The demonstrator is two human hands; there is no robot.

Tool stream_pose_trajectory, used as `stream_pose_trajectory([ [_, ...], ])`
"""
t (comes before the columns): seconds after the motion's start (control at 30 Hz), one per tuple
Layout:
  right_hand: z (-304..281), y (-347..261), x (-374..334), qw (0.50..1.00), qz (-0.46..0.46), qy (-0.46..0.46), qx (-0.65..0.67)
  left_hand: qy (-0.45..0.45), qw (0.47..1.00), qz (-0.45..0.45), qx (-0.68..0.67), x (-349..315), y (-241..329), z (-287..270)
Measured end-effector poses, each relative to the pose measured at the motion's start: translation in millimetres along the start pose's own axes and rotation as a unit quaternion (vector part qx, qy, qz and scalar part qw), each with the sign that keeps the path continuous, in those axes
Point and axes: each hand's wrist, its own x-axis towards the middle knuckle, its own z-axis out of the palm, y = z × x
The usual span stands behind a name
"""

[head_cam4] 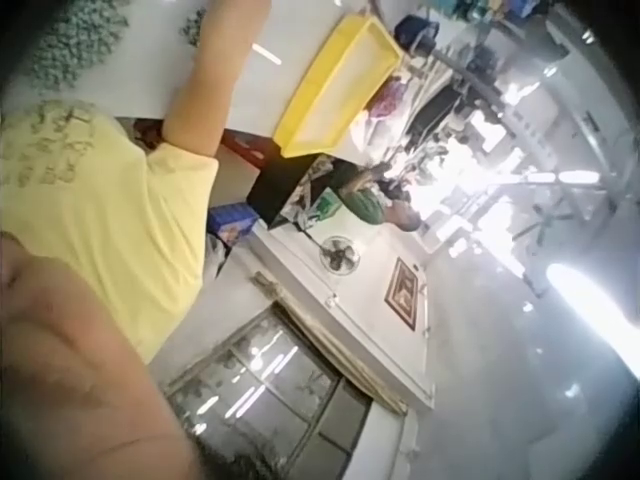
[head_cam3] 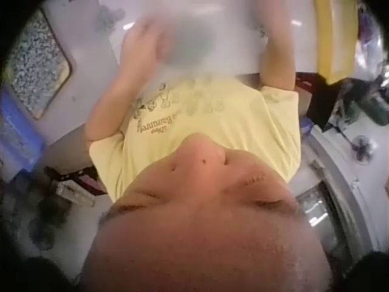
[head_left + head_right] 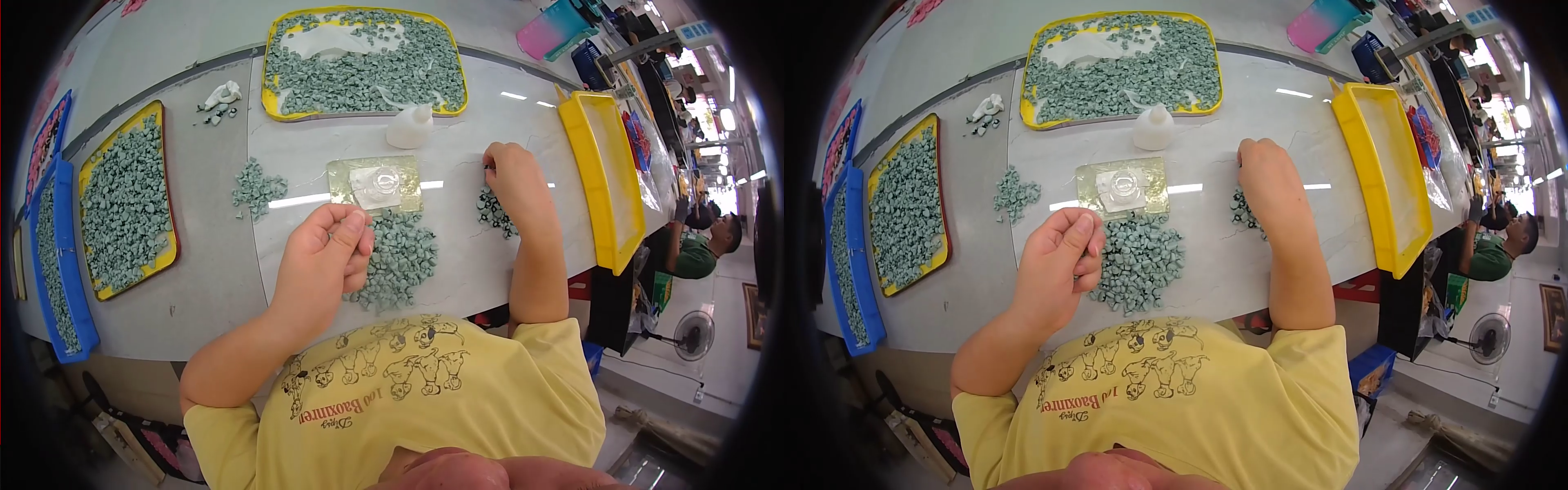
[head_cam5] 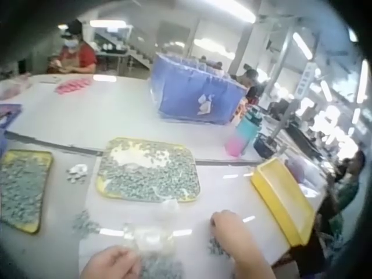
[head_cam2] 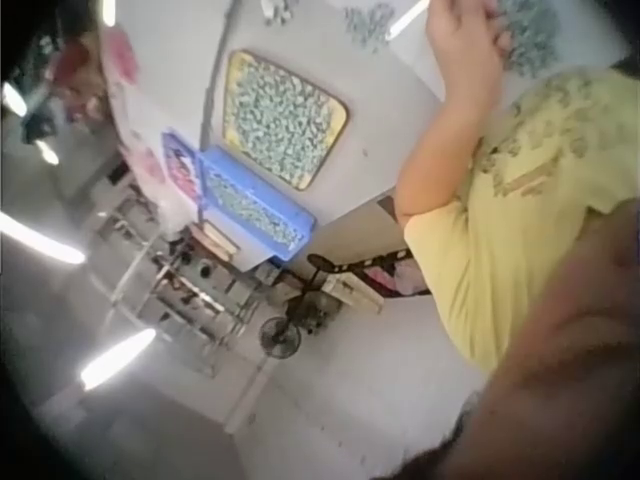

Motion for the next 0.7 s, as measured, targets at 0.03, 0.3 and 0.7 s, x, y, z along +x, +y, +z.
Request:
stream_pose_trajectory([
  [0.03, -1, -3, -1, 1.0, -0.003, -0.003, 0.009, -0.023, 1.0, -0.006, 0.006, 1, 0, -3],
  [0.3, -6, -32, -9, 0.986, -0.091, 0.02, 0.137, -0.005, 0.999, -0.018, -0.035, -1, 1, 1],
  [0.7, -11, -87, -39, 0.881, -0.341, 0.096, 0.313, -0.043, 0.998, -0.032, -0.014, -3, -2, -2],
])
